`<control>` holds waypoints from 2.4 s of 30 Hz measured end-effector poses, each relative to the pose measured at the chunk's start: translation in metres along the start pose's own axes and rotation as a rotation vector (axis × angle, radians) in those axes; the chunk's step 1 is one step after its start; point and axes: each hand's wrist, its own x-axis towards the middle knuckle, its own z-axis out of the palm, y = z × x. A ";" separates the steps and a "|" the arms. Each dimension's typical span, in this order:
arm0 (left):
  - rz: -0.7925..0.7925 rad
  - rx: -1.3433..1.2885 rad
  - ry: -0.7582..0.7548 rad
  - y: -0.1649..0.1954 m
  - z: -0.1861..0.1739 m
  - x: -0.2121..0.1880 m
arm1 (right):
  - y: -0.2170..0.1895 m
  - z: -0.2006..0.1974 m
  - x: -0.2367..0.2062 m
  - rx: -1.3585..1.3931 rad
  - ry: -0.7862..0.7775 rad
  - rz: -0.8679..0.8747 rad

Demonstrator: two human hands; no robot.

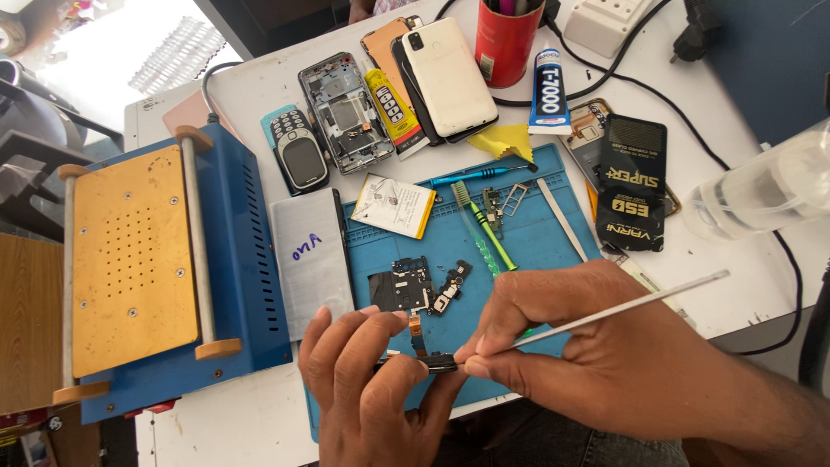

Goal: The person separates a phone's screen from its frame by hand, peels the backing from a replacement adhesive sheet, and presses the adhesive onto the phone. They then align the screen assembly and hold up the phone frame and the Varni HD+ display part to compare them.

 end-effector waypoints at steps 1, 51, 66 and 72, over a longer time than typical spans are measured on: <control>0.025 0.003 0.019 -0.003 -0.002 0.001 | 0.002 0.002 0.002 0.020 0.004 -0.009; 0.185 0.142 -0.362 0.025 -0.024 0.004 | 0.079 0.078 -0.060 0.087 0.528 -0.603; 0.148 0.119 -0.395 0.038 -0.030 0.001 | 0.120 0.106 -0.077 0.080 0.585 -0.608; 0.169 0.069 -0.400 0.044 -0.035 0.003 | 0.124 0.105 -0.080 0.042 0.591 -0.653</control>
